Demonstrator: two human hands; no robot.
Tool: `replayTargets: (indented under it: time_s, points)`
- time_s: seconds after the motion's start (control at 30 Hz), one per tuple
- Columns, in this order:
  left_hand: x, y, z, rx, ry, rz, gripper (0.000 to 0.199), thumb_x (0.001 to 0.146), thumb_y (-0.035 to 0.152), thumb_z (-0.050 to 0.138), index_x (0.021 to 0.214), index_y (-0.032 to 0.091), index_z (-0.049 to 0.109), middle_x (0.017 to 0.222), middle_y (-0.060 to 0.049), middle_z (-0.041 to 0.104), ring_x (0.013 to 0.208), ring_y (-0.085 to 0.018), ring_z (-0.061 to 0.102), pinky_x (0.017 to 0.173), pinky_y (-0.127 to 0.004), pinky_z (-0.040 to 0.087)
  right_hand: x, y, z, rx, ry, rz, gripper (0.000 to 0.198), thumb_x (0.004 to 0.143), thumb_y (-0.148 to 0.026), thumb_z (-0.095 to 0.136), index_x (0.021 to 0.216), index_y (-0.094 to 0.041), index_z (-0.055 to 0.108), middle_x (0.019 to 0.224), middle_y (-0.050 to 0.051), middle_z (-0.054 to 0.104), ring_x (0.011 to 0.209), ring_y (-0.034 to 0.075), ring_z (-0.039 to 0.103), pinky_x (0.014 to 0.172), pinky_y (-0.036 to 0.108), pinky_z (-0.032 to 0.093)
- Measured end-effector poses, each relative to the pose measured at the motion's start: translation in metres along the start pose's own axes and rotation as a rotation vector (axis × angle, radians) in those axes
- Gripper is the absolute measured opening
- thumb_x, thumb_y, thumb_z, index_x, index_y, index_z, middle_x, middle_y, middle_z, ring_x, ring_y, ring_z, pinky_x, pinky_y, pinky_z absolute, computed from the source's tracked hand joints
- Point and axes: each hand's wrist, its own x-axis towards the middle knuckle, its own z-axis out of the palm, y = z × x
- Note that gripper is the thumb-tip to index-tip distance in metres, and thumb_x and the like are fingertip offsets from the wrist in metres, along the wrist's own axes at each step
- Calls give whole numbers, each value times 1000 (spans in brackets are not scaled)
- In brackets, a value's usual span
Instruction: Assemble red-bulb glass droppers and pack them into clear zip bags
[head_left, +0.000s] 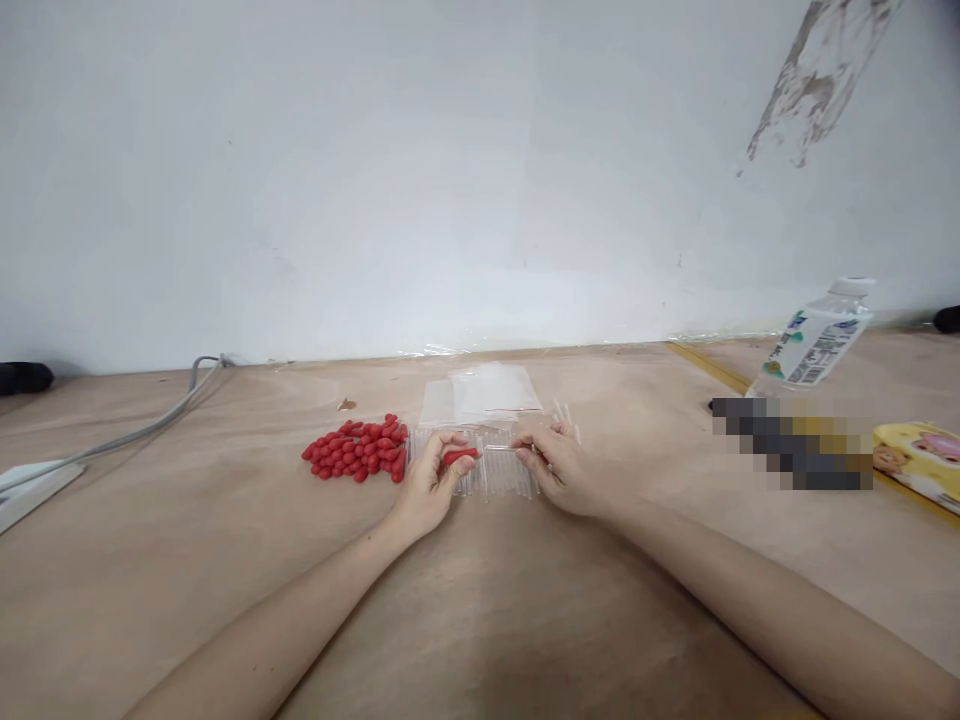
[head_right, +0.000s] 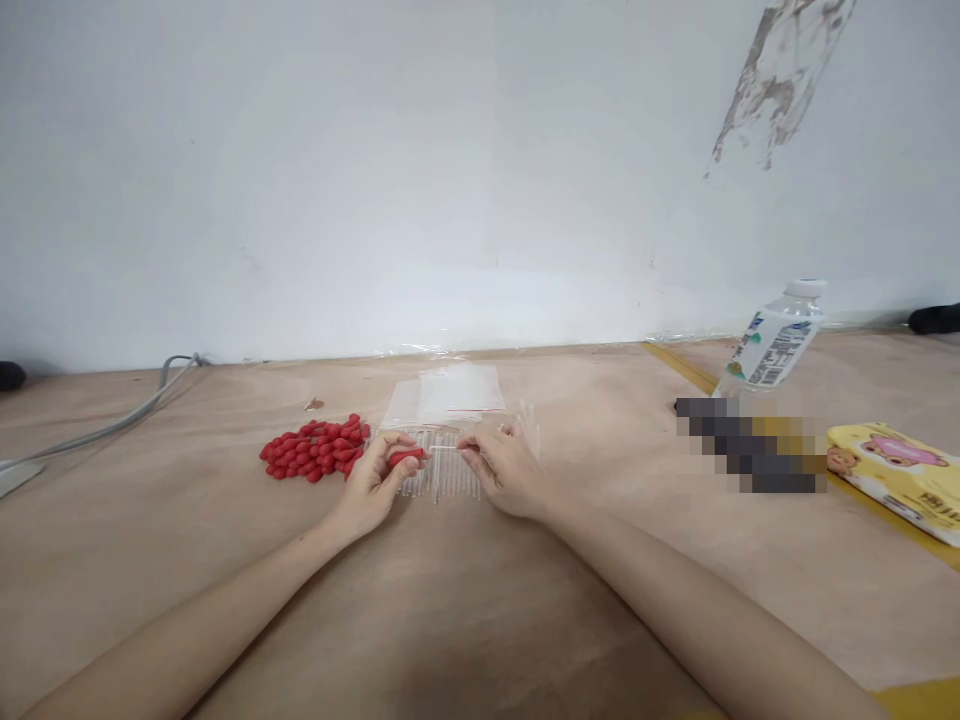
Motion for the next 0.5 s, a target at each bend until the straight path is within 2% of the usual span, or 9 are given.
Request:
replayTargets:
  time_s: [0.2, 0.33, 0.43, 0.5]
  points:
    - [0, 3, 0, 109, -20, 32, 16, 84, 31, 50, 92, 17, 52, 83, -4, 61, 74, -14, 58, 64, -25, 45, -3, -2, 7, 23, -29, -12, 15, 90, -26, 37, 92, -20, 51, 81, 3, 62, 67, 14, 53, 74, 32, 31]
    - [-1, 3, 3, 86, -43, 12, 16, 84, 32, 49, 90, 17, 53, 79, -3, 63, 73, -15, 60, 66, -26, 46, -4, -6, 11, 41, -45, -12, 16, 89, -27, 38, 91, -20, 52, 77, 2, 62, 63, 12, 52, 74, 32, 32]
    - [-1, 0, 1, 34, -21, 4, 18, 85, 32, 48, 93, 16, 52, 84, -5, 65, 74, -15, 61, 68, -27, 47, -4, 1, 7, 50, 37, 61, 18, 88, -30, 39, 93, -20, 54, 76, 3, 62, 65, 14, 53, 71, 32, 35]
    - [-1, -1, -1, 52, -23, 2, 21, 86, 33, 46, 98, 16, 52, 85, -6, 65, 73, -15, 61, 67, -27, 48, -5, 14, -1, 17, 161, 210, 21, 88, -32, 38, 95, -20, 54, 79, 6, 62, 69, 16, 54, 69, 31, 38]
